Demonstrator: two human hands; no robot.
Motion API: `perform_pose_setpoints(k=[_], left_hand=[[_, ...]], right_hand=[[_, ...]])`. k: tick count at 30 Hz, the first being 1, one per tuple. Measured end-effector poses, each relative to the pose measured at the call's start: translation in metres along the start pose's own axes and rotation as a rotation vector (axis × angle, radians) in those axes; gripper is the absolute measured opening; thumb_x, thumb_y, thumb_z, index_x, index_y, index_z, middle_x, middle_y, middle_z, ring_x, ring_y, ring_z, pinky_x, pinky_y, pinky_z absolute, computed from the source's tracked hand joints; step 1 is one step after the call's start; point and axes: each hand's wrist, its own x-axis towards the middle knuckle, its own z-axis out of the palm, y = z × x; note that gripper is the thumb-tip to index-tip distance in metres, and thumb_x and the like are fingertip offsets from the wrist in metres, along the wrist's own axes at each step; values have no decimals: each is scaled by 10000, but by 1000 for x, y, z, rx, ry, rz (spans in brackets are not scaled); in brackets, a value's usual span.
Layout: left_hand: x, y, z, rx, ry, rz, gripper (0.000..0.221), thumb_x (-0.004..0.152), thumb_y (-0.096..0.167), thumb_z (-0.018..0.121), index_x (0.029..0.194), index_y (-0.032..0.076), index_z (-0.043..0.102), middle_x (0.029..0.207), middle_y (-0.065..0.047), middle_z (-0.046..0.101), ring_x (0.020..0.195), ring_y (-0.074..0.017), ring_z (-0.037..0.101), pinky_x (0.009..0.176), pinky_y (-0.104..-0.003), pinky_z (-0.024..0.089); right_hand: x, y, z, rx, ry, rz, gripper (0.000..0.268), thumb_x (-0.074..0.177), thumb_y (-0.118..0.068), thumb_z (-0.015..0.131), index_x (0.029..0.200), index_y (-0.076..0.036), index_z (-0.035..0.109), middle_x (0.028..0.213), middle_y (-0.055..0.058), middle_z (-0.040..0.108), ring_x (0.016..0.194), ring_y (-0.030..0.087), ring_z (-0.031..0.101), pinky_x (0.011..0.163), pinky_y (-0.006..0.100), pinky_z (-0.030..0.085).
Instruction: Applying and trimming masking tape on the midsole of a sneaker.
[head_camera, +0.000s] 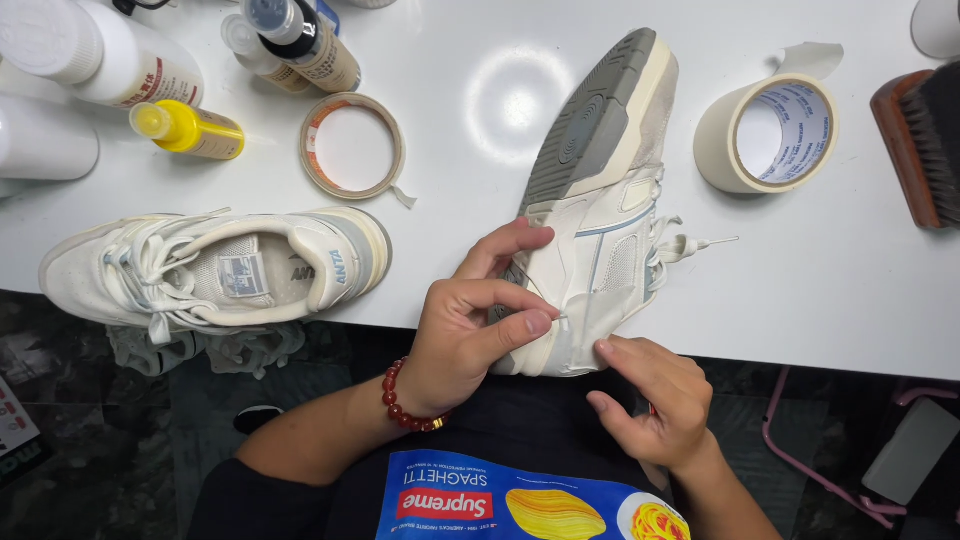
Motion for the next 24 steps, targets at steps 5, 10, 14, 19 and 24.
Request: perform_pose_setpoints(k=[5, 10, 14, 19, 24], left_hand=[[-10, 12, 7, 164, 45, 4, 99, 952, 148, 751, 1024, 103, 801, 1603, -158, 481, 1648, -376, 240, 1349, -519, 192], [-18, 23, 13, 404, -1, 117, 101, 941, 200, 781, 1026, 154, 811, 1590, -140, 521, 1641, -387, 216, 1367, -543, 208], [-19, 26, 14, 424, -43, 175, 124, 930, 228, 799, 1037, 166, 811, 1551, -127, 529, 1641, -376, 191, 1358, -527, 199], [-16, 24, 13, 463, -37, 179, 129, 917, 203, 802, 1041, 167, 810, 1538, -122, 539, 1628, -382, 222, 1347, -524, 228], [-12, 24, 13, 551, -30, 216, 161, 897, 156, 809, 1057, 152, 801, 1512, -116, 569, 1577, -389, 312, 1302, -506, 309]], right_hand=[[-4, -16, -5, -109, 229, 119, 304, 793, -31, 819, 1067, 26, 703, 984, 175, 748, 686, 131, 682, 569, 191, 491], [37, -43, -15, 120, 214, 262, 278, 803, 20, 792, 1070, 35, 713, 970, 147, 739, 655, 64, 597, 546, 158, 435], [51, -48, -17, 411, 97, 288, 240, 824, 67, 761, 1056, 34, 705, 993, 140, 750, 752, 74, 666, 626, 170, 485], [55, -49, -14, 385, 96, 348, 208, 823, 96, 770, 1009, 35, 701, 937, 119, 749, 730, 58, 644, 616, 168, 473], [57, -51, -14, 344, 138, 472, 222, 823, 90, 760, 1030, 46, 689, 924, 84, 722, 745, 35, 613, 612, 166, 457]])
